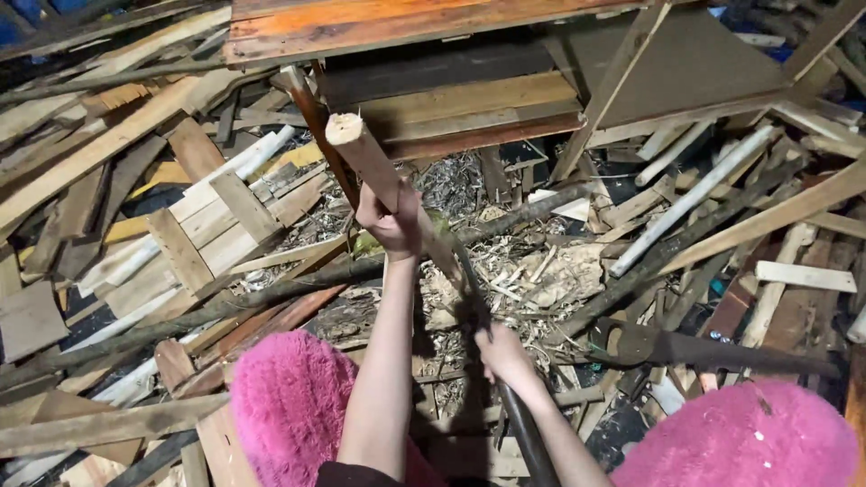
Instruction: Whittling a wooden stick with a knife while sitting on the floor
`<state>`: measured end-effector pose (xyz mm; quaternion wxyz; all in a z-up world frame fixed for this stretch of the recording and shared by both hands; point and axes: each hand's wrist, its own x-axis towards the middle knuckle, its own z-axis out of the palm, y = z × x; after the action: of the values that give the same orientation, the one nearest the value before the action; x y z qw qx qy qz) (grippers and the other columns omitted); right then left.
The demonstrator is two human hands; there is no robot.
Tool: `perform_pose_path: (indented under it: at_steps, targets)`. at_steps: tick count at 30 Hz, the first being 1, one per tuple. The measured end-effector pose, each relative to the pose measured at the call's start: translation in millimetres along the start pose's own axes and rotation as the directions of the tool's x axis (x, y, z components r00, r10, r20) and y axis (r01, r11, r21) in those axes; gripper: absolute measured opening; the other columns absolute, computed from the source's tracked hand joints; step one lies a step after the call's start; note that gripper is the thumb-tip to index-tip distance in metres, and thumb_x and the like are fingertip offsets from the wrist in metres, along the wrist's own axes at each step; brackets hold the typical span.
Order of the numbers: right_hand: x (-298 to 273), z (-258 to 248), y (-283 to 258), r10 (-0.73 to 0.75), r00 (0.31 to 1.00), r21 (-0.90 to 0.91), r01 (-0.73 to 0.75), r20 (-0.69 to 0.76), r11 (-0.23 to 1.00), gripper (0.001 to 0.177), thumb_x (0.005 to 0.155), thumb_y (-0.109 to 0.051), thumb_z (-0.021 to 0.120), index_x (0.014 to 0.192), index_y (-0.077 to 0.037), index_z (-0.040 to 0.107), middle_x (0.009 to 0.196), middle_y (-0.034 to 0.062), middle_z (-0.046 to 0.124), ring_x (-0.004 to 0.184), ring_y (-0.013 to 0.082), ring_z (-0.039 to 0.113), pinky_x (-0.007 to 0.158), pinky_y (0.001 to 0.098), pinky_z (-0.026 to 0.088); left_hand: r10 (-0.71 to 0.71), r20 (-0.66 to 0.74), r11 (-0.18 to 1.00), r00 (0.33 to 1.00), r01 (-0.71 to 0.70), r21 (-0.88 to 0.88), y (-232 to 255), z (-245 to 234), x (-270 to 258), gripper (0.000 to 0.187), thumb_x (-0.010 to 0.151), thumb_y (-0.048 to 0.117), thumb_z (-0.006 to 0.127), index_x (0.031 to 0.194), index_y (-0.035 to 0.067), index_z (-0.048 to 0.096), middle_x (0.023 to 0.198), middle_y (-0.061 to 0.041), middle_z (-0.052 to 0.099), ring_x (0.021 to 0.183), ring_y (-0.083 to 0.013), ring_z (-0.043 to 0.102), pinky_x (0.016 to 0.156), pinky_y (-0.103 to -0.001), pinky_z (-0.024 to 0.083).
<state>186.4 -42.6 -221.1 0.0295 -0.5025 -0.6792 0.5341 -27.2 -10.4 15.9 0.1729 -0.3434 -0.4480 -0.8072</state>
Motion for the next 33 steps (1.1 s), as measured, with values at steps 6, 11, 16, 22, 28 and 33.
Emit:
perform_pose_path:
  at_steps: [6,11,16,22,28,33]
  targets:
    - [-88.9,-34.5,-109.0,-0.109,0.994,0.090,0.111,-0.027,0.990,0.032,0.101,-0.024,0.045,0.082,-0.005,0.062,0.048,0.0113,0.063,0.035,0.0203,0.063,0.036,0.0291,0.052,0.054,-0.074,0.989,0.996,-0.043,0.142,-11.2,7.0,-14.7,0.017,0.084,0.010,0.078,0.084,0.003,0.063,0.072,-0.012,0.054,0.068,-0.0188,0.060,0.072,-0.027,0.049]
    - [-5.4,1.4,6.9,-0.059,0.998,0.015,0.059,-0.004,0.998,0.047,0.096,-0.028,0.045,0.061,-0.004,0.065,0.045,0.0149,0.060,0.037,0.0268,0.064,0.039,0.0384,0.052,0.214,-0.077,0.944,0.974,-0.186,0.271,2.7,9.4,-12.1,0.022,0.082,0.000,0.077,0.075,0.004,0.057,0.066,-0.011,0.048,0.057,-0.0248,0.057,0.063,-0.023,0.044]
    - [-32.6,-9.9,-38.3,0.008,1.000,0.058,-0.008,-0.003,0.998,0.051,0.094,-0.029,0.046,0.051,-0.007,0.063,0.040,0.0130,0.059,0.034,0.0244,0.063,0.037,0.0314,0.050,0.142,-0.106,0.969,0.984,-0.116,0.220,9.8,15.2,-9.4,0.028,0.076,-0.002,0.074,0.067,0.006,0.048,0.060,-0.013,0.043,0.054,-0.0305,0.054,0.056,-0.025,0.039]
    - [-52.0,-20.8,-77.3,-0.154,0.988,0.172,0.156,-0.022,0.973,0.035,0.097,-0.020,0.048,0.068,-0.004,0.057,0.043,0.0142,0.055,0.033,0.0243,0.059,0.037,0.0302,0.049,0.162,-0.103,0.970,0.981,-0.139,0.197,-4.1,15.1,-15.6,0.032,0.074,0.002,0.079,0.066,0.005,0.049,0.061,-0.013,0.042,0.055,-0.0326,0.052,0.062,-0.024,0.042]
    - [32.8,17.7,42.0,0.053,0.998,0.253,-0.044,-0.029,0.966,0.039,0.096,-0.025,0.045,0.072,-0.001,0.064,0.045,0.0134,0.056,0.033,0.0249,0.060,0.030,0.0347,0.051,0.189,-0.099,0.971,0.977,-0.171,0.168,-38.9,18.8,-24.1,0.028,0.078,0.008,0.083,0.072,0.007,0.055,0.064,-0.010,0.048,0.058,-0.0269,0.054,0.062,-0.028,0.045]
    - [-50.0,-18.6,-68.0,-0.130,0.989,0.116,0.138,-0.075,0.984,0.057,0.100,-0.024,0.048,0.048,-0.005,0.063,0.035,0.0139,0.056,0.029,0.0245,0.060,0.032,0.0294,0.046,0.143,-0.126,0.974,0.982,-0.117,0.193,-1.4,11.8,-11.6,0.024,0.081,0.006,0.082,0.078,0.001,0.059,0.067,-0.015,0.052,0.062,-0.0274,0.061,0.065,-0.026,0.046]
